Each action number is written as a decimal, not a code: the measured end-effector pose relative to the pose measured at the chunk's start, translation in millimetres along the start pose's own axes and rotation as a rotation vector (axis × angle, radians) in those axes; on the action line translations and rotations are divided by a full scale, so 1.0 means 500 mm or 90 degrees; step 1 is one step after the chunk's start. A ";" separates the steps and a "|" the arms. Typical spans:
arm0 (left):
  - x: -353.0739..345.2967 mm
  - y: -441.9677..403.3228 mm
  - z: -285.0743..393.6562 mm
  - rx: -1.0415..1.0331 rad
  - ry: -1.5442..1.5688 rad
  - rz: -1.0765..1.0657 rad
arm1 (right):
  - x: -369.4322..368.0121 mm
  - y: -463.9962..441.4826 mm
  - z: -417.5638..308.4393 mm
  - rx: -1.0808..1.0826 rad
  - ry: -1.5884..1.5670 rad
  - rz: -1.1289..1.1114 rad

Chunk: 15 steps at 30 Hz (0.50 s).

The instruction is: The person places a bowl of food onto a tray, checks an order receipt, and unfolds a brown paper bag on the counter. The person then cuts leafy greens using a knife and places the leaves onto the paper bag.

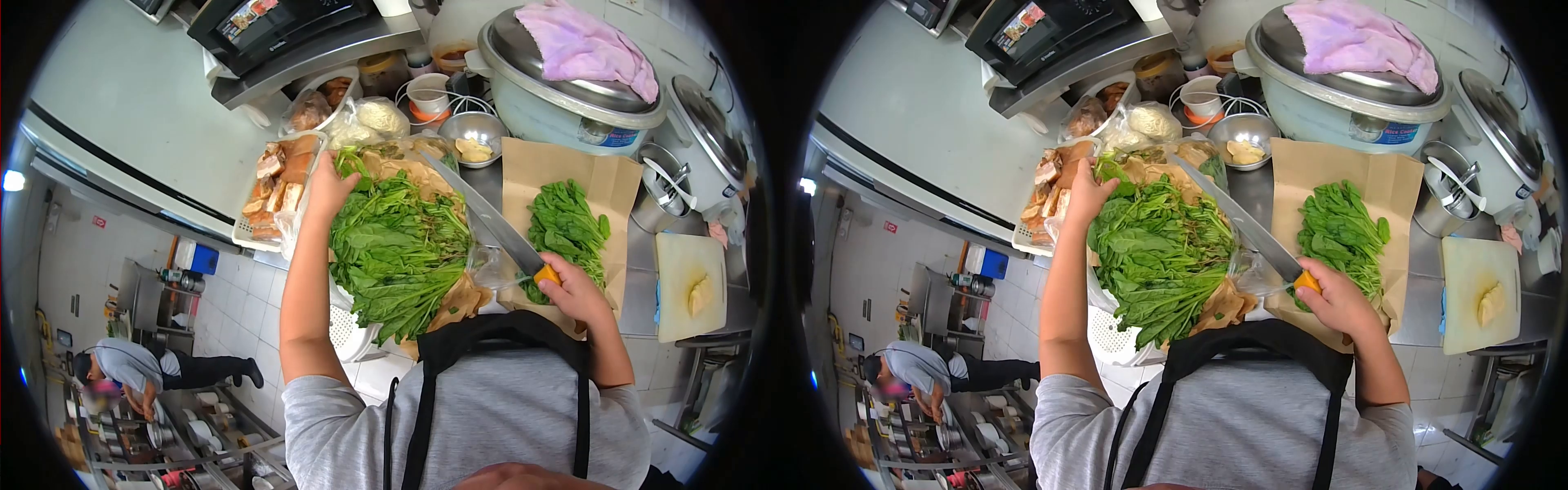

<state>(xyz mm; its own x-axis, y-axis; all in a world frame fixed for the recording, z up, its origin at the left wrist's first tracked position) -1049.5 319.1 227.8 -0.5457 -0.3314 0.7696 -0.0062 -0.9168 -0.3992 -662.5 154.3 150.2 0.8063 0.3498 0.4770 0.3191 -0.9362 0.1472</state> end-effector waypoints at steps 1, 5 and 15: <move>0.003 0.002 0.006 0.020 -0.004 0.014 | -0.001 0.000 0.001 0.003 0.004 0.005; -0.018 0.002 0.009 0.062 -0.021 -0.049 | -0.009 0.003 -0.018 0.084 0.010 0.013; -0.207 0.128 0.170 -0.047 -0.237 -0.351 | -0.015 0.007 -0.029 0.101 0.090 0.023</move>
Point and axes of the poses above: each hand's wrist, its own y-axis away from the middle knuckle, its own x-axis out of the back of the hand, z = x × y, the point moved 8 cm from there along -y, towards the middle knuckle, and after that the axes turned 4 degrees about -x, right-handed, at the moved point
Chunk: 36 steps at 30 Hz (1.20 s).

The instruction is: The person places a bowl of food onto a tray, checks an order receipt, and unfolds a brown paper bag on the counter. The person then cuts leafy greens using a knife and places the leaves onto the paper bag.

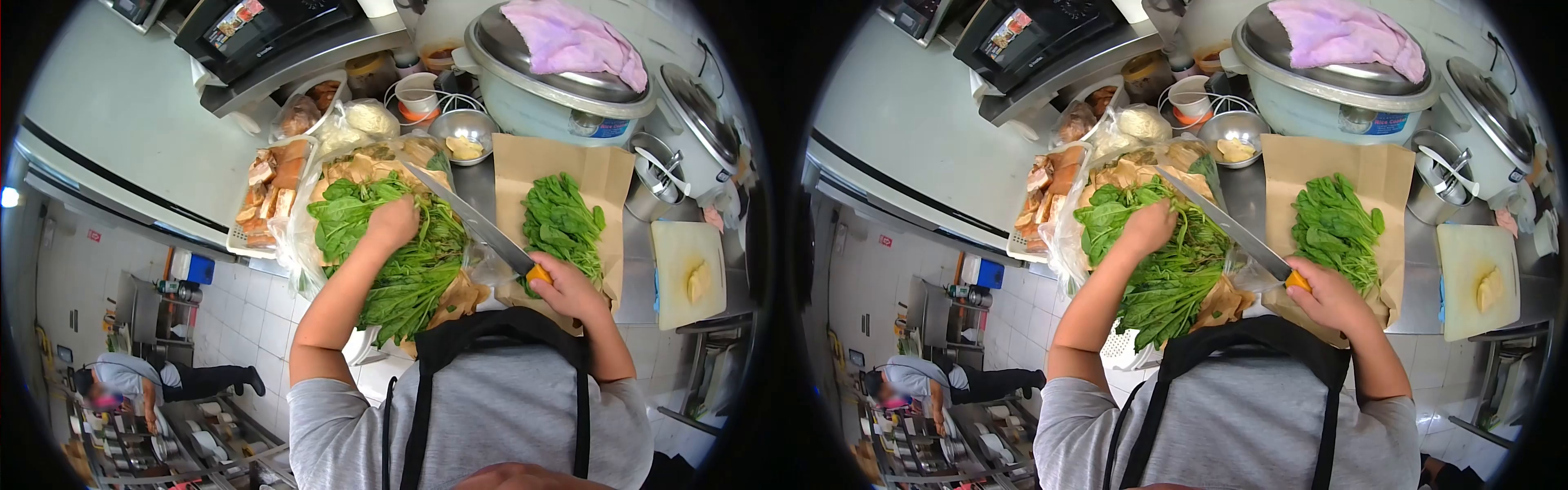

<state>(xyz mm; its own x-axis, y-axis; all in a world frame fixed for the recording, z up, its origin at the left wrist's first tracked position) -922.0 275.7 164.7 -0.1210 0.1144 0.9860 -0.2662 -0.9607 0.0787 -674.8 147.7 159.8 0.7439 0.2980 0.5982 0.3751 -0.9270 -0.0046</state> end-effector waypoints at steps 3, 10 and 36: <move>-0.061 0.001 -0.014 0.053 -0.050 -0.076 | -0.007 0.003 0.014 -0.014 0.038 -0.029; -0.085 0.000 -0.031 0.105 -0.068 -0.140 | -0.032 0.014 0.035 -0.107 0.123 -0.128; -0.056 0.055 0.020 0.044 -0.258 -0.292 | 0.040 -0.053 -0.029 -0.033 0.540 0.086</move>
Point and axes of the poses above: each hand's wrist, its own y-axis away from the middle knuckle, its own x-axis out of the back of the hand, z = x × y, the point moved 8 cm from there along -y, towards the middle knuckle, and after that the axes turned 4 degrees about -x, right-handed, at the moved point
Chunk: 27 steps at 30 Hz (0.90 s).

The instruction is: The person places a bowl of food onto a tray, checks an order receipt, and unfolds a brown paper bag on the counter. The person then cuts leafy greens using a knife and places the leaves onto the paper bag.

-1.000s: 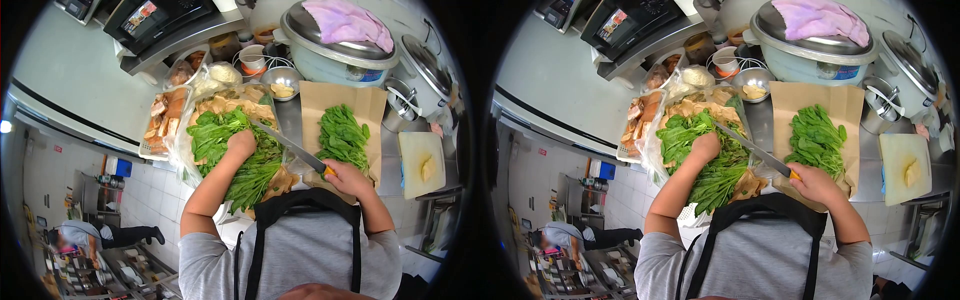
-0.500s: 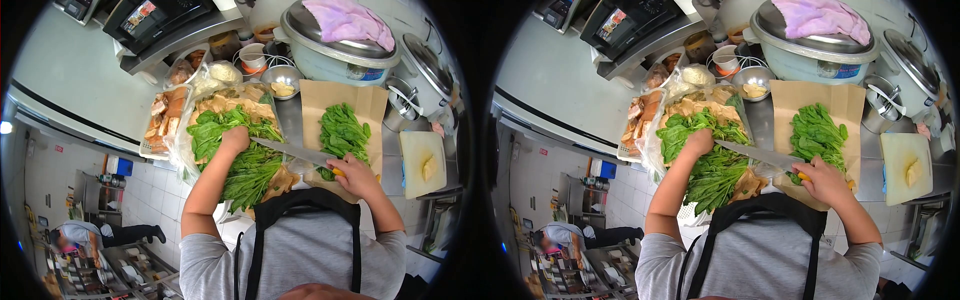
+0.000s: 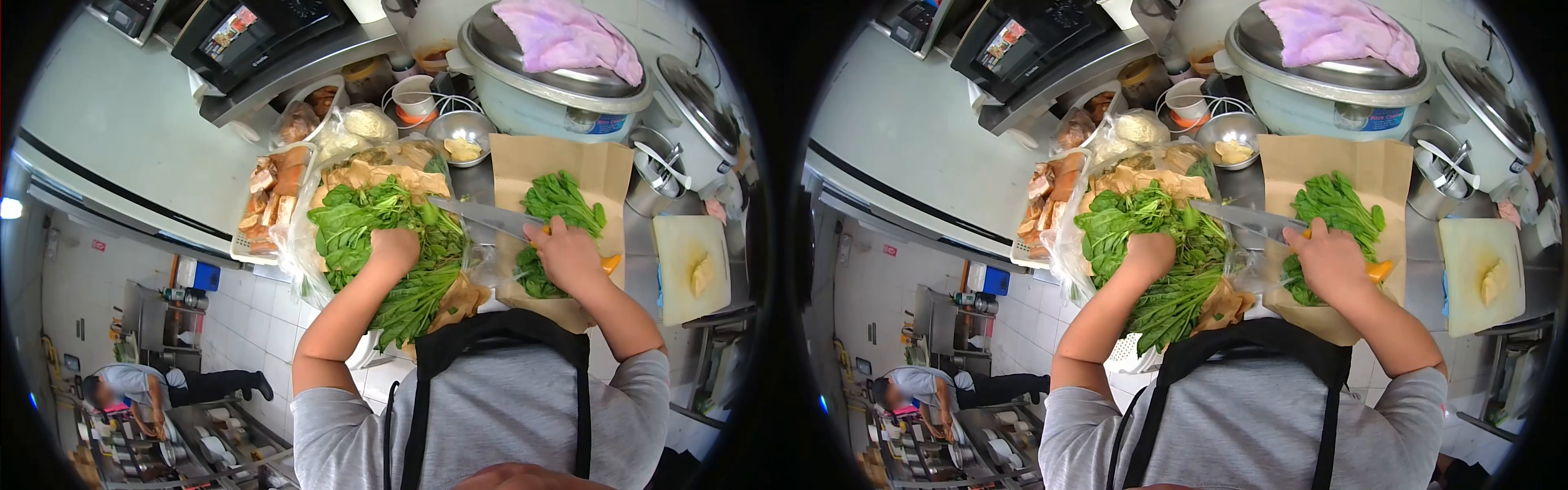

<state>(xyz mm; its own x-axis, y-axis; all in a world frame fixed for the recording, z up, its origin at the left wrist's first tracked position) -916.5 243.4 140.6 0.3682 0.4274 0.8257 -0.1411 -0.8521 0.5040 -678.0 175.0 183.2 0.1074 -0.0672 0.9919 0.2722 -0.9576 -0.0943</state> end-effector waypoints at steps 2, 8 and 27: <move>0.014 0.019 -0.022 -0.011 0.070 0.079 | -0.001 -0.002 0.008 0.004 -0.035 -0.022; 0.049 0.065 -0.209 0.118 0.267 0.353 | 0.022 0.030 0.038 -0.016 -0.161 -0.067; 0.094 0.028 -0.142 -0.030 0.497 0.403 | 0.028 0.055 -0.010 0.016 -0.452 -0.108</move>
Point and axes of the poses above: each hand's wrist, its own y-axis away from the middle knuckle, its own x-axis out of the back of the hand, z = x × y, the point moved 8 cm from there along -y, towards the middle knuckle, and after that the axes turned 4 degrees about -x, right-handed, at the moved point
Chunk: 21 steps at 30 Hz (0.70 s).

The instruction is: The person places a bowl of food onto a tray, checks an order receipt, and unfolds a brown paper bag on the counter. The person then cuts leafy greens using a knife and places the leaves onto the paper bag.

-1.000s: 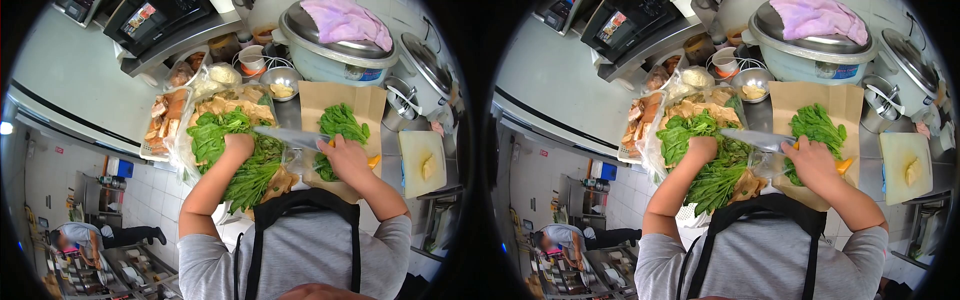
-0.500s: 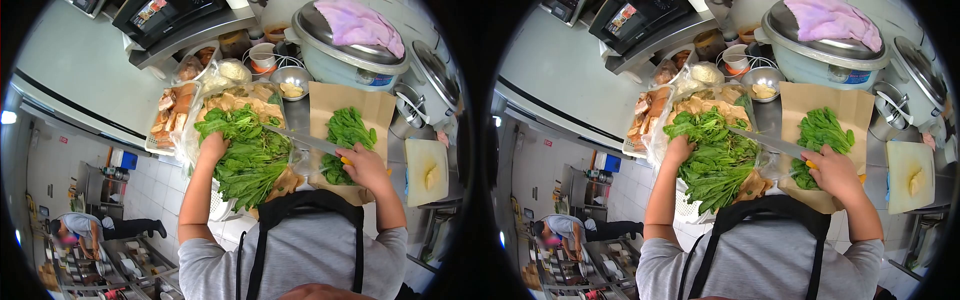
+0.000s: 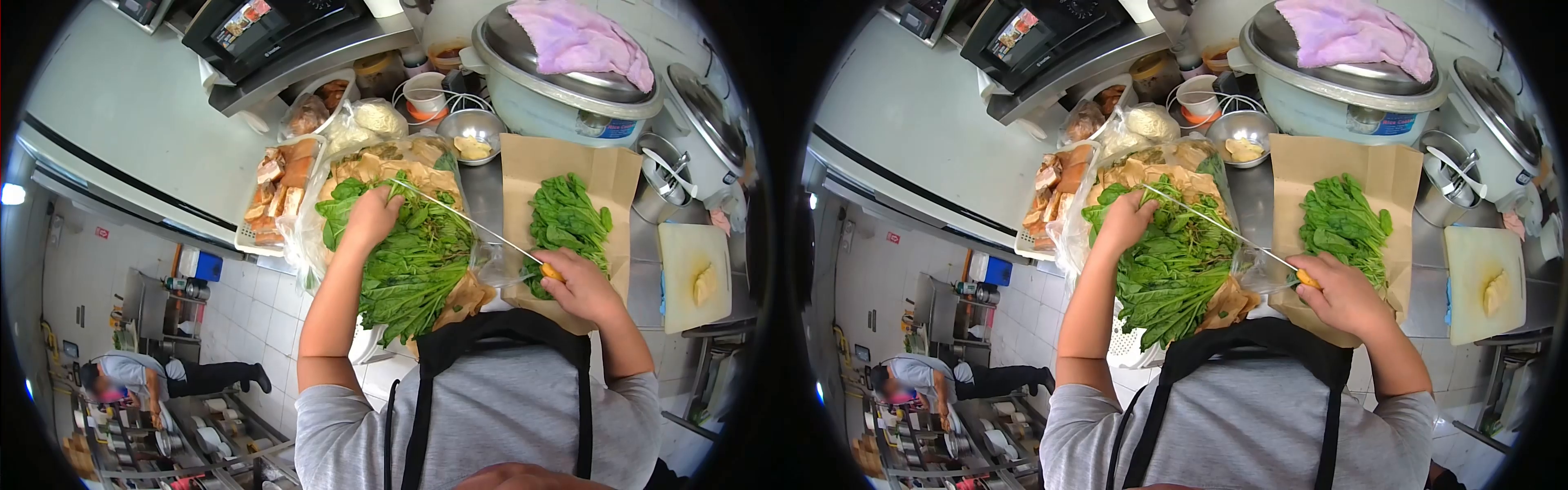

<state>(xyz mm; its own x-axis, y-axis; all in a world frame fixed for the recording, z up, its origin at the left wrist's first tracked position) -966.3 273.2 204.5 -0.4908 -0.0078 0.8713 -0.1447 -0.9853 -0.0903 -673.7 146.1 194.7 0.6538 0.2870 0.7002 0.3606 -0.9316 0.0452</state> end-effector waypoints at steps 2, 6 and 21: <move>-0.033 -0.028 -0.030 0.032 0.027 -0.028 | 0.004 0.010 0.010 -0.015 0.003 0.007; -0.052 -0.040 -0.038 0.091 0.151 -0.056 | -0.028 0.024 0.045 -0.021 -0.002 0.026; -0.161 -0.033 -0.068 0.070 0.197 -0.142 | -0.117 0.028 0.107 -0.103 0.028 -0.076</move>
<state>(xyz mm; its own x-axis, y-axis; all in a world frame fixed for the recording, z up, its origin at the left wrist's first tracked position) -953.6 295.7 119.4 -0.6960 0.2439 0.6754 -0.1924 -0.9695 0.1518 -671.1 128.1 116.3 0.5822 0.3911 0.7128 0.3205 -0.9161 0.2409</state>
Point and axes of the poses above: each hand's wrist, its own y-axis away from the middle knuckle, its own x-axis out of the back of the hand, z = x × y, the point moved 8 cm from there along -y, towards the middle knuckle, and after that the axes turned 4 degrees about -x, right-handed, at the moved point
